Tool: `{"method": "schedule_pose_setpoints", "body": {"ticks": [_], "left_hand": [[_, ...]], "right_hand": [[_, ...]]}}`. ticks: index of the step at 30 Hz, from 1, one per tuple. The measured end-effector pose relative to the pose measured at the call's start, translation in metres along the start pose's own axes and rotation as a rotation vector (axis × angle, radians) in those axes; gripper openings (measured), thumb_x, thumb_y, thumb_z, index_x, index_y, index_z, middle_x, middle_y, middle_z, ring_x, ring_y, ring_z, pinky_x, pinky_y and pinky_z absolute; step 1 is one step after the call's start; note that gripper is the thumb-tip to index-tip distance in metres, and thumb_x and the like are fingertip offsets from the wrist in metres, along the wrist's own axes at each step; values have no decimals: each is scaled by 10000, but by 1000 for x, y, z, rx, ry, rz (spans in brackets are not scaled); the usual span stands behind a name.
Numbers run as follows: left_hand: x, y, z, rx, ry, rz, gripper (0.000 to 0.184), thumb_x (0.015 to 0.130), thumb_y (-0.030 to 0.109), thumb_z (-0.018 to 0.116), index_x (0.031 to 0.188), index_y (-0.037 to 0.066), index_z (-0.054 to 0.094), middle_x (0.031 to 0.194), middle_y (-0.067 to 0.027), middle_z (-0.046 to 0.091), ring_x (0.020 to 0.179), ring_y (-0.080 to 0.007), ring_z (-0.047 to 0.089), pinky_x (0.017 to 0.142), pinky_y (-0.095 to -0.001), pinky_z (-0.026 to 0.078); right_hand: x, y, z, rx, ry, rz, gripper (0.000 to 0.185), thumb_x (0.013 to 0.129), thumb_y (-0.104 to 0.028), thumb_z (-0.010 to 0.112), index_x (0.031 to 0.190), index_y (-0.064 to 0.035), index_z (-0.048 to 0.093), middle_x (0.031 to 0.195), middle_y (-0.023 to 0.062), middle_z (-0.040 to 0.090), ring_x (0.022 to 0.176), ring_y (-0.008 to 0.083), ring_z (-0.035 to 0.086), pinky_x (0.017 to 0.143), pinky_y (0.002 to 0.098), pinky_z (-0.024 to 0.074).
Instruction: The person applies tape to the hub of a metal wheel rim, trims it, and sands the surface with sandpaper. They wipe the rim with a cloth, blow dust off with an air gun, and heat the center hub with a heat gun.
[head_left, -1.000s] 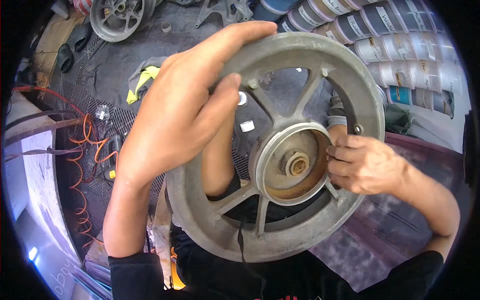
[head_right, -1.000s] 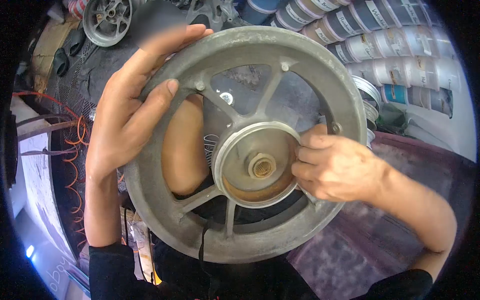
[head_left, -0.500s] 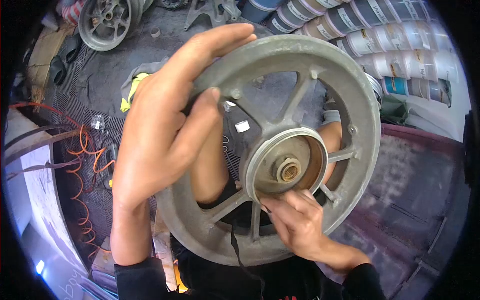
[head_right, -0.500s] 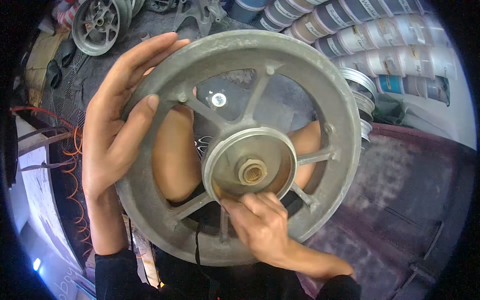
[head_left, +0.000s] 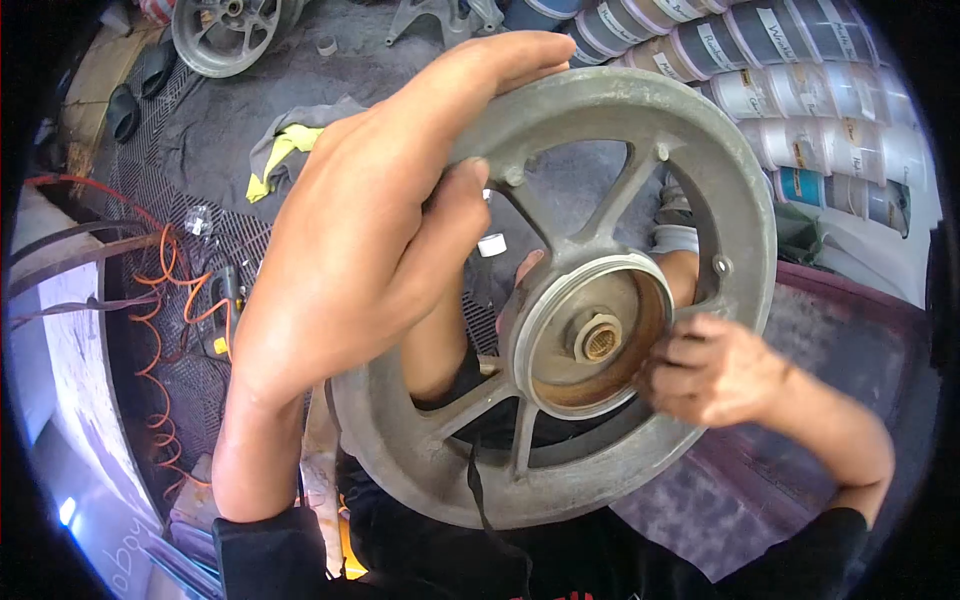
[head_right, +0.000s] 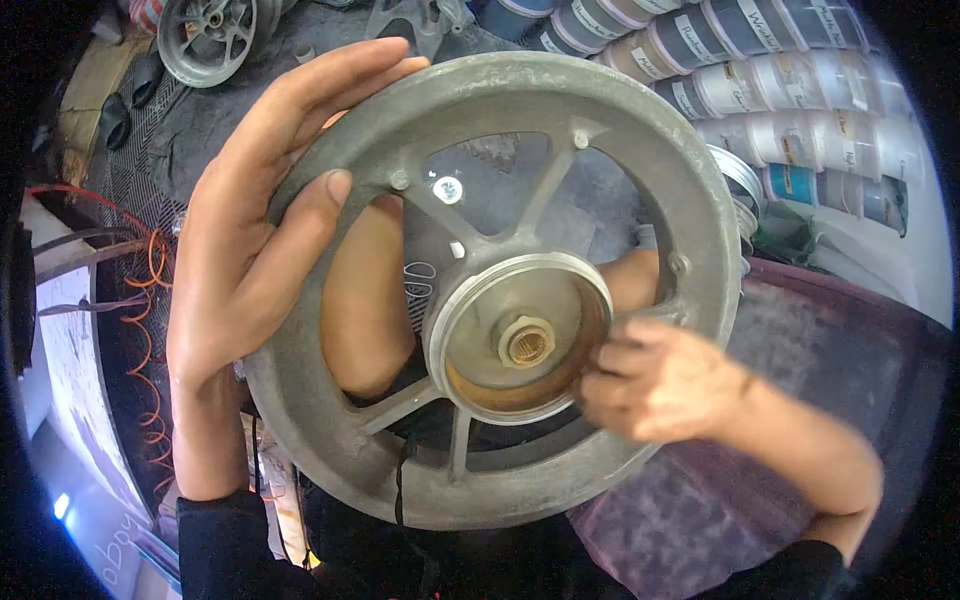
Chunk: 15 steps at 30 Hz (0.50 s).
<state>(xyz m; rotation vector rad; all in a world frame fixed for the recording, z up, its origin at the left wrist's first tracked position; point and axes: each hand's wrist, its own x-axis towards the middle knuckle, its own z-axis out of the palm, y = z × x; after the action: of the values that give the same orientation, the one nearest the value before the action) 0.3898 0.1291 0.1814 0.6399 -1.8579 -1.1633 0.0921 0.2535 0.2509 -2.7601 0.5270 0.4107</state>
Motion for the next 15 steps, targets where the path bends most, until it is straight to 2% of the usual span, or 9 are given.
{"method": "schedule_pose_setpoints", "body": {"ticks": [2, 4, 5, 8, 12, 13, 15], "left_hand": [[2, -1, 1, 9, 10, 5, 629, 786, -132, 396, 1413, -75, 412, 1383, -226, 530, 1342, -277, 478, 1137, -370, 331], [3, 0, 3, -26, 27, -9, 630, 783, -133, 395, 1411, -75, 414, 1383, -224, 530, 1340, -273, 480, 1136, -369, 333], [6, 3, 4, -55, 40, -21, 630, 783, -133, 395, 1410, -75, 415, 1384, -223, 530, 1338, -271, 481, 1136, -369, 333], [7, 7, 8, -92, 77, -32, 636, 776, -138, 396, 1408, -76, 415, 1382, -221, 531, 1335, -272, 487, 1132, -371, 343], [6, 5, 5, -48, 68, -23, 651, 762, -150, 393, 1409, -76, 411, 1374, -226, 534, 1328, -281, 497, 1122, -373, 360], [6, 4, 4, -40, 63, -23, 655, 759, -153, 392, 1409, -76, 409, 1372, -228, 535, 1327, -284, 499, 1120, -373, 364], [6, 8, 6, -45, 68, -38, 661, 755, -156, 391, 1411, -76, 406, 1369, -231, 536, 1324, -287, 503, 1117, -373, 368]], "right_hand": [[9, 31, -26, -120, -178, -150, 125, 619, -245, 640, 695, -150, 669, 793, -46, 558, 858, 133, 562, 800, 295, 430], [23, 48, -45, -172, -241, -215, 102, 629, -246, 629, 652, -147, 636, 760, -32, 520, 840, 138, 548, 787, 283, 426], [28, 52, -43, -181, -168, -253, 107, 641, -247, 618, 641, -142, 633, 751, -24, 503, 818, 148, 540, 770, 277, 425], [23, 42, -42, -182, -203, -161, 111, 648, -240, 612, 650, -135, 648, 755, -27, 518, 833, 150, 545, 773, 279, 427], [13, 21, -21, -25, -45, -12, 199, 647, -233, 616, 767, -105, 710, 807, -40, 585, 834, 137, 564, 767, 285, 426], [8, 8, -16, 10, -82, 67, 272, 648, -231, 633, 855, -92, 741, 815, -43, 607, 791, 131, 566, 738, 286, 424], [9, -21, -3, 103, -30, 229, 287, 678, -214, 644, 918, -99, 752, 831, -22, 652, 795, 142, 600, 751, 302, 434]]}}
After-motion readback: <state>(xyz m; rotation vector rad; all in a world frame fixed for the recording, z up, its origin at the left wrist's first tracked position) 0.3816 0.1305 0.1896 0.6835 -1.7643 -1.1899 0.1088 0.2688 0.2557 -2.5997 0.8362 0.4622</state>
